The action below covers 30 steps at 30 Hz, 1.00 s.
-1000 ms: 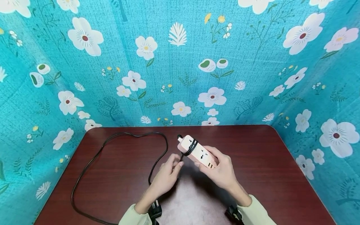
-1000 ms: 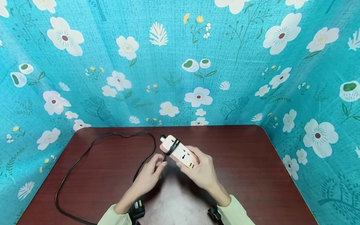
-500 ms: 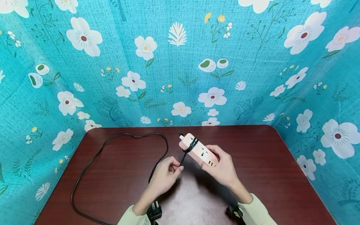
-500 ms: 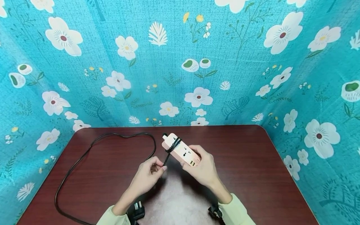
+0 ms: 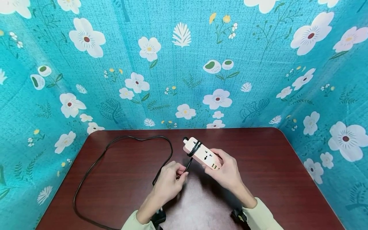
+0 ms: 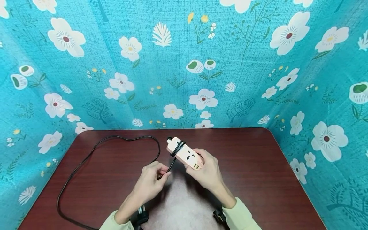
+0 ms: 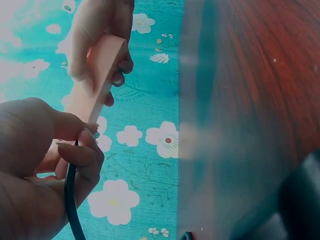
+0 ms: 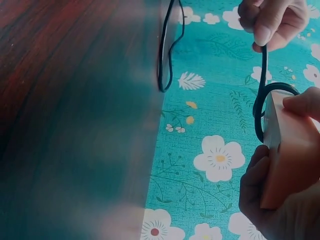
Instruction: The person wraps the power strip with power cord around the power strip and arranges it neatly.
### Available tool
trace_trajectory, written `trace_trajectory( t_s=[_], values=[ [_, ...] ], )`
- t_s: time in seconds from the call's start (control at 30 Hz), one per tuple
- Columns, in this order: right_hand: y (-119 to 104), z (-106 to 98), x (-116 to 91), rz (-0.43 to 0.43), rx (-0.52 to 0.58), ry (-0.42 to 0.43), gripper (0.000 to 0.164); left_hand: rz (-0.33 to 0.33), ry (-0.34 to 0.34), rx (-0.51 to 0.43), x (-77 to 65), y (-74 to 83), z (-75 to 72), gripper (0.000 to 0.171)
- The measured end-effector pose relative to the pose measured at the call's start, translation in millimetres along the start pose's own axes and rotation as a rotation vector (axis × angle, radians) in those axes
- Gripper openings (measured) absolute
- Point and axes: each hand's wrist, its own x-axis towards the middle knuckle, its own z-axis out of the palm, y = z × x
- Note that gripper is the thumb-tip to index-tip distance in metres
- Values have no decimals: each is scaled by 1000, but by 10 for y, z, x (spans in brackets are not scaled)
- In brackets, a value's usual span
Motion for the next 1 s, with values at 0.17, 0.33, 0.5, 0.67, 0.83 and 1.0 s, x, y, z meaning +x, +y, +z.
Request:
trace_trajectory(
  t_s=[0.17, 0.33, 0.5, 0.67, 0.83, 1.0],
  values=[
    [3, -12, 4, -36, -25, 14, 60, 26, 10, 64, 4, 16, -8, 7],
    [19, -28, 4, -87, -47, 13, 61, -53, -30, 16, 9, 14, -36, 6],
    [33, -112, 65, -135, -98, 90, 61, -186, -63, -65, 7, 17, -104, 10],
    [53, -195, 115, -154, -123, 137, 61, -154, -21, -85, -11, 15, -151, 12],
    [86, -210, 120, -188, -167, 144, 62, -29, 50, -32, -23, 30, -164, 11],
    [104, -214, 98, -256, -205, 157, 66, 144, 85, 120, -41, 47, -186, 11]
  ],
)
